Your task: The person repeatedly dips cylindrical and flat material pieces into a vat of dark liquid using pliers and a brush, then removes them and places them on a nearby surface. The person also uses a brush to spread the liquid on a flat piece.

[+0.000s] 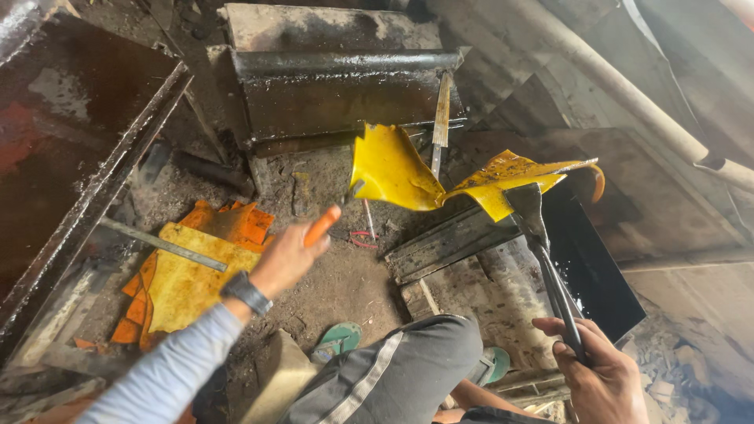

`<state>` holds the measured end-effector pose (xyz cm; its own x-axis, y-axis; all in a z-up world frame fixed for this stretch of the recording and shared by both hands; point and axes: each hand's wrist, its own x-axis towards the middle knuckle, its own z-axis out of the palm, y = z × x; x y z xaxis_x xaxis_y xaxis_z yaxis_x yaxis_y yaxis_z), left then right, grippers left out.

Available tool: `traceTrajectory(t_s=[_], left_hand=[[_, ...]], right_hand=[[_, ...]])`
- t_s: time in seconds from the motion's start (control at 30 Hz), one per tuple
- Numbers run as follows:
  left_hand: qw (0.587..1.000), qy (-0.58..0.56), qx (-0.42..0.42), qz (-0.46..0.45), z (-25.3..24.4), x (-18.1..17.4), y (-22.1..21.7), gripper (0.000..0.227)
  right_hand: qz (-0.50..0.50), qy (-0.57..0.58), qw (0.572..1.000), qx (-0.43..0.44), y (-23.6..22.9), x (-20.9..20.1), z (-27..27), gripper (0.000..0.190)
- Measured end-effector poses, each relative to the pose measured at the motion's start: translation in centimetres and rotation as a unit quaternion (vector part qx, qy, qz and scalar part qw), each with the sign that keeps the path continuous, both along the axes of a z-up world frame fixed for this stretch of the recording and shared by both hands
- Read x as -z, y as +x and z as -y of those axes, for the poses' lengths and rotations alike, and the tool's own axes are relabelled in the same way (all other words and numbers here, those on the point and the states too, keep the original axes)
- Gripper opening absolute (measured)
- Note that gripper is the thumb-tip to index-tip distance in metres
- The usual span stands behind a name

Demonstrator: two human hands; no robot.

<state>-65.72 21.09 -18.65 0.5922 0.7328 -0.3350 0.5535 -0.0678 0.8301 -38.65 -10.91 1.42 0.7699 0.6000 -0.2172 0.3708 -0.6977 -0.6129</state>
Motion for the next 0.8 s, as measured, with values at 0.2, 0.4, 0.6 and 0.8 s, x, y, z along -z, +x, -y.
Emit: traceTrajectory(t_s=[0.2, 0.4, 0.6, 0.8], left_hand=[[0.997, -0.044, -0.05, 0.048, 4.6, 7.5, 0.7, 0.026], [0.996, -0.038, -0.056, 0.064, 5.3, 8.6, 1.3, 0.024], [0.997, -0.056, -0.058, 0.013, 4.9, 7.7, -0.4, 0.025], [0.997, -0.033, -0.064, 0.036, 5.1, 7.9, -1.6, 0.027]], right_hand=[[0.008, -0.008, 0.999, -0.041, 0.1, 0.5, -0.4, 0.026], [0.012, -0.012, 0.999, -0.043, -0.2, 0.3, 0.2, 0.027], [-0.005, -0.031, 0.999, -0.006, -0.9, 0.4, 0.0, 0.026], [-0.009, -0.003, 0.999, -0.033, -1.6, 0.2, -0.6, 0.024]])
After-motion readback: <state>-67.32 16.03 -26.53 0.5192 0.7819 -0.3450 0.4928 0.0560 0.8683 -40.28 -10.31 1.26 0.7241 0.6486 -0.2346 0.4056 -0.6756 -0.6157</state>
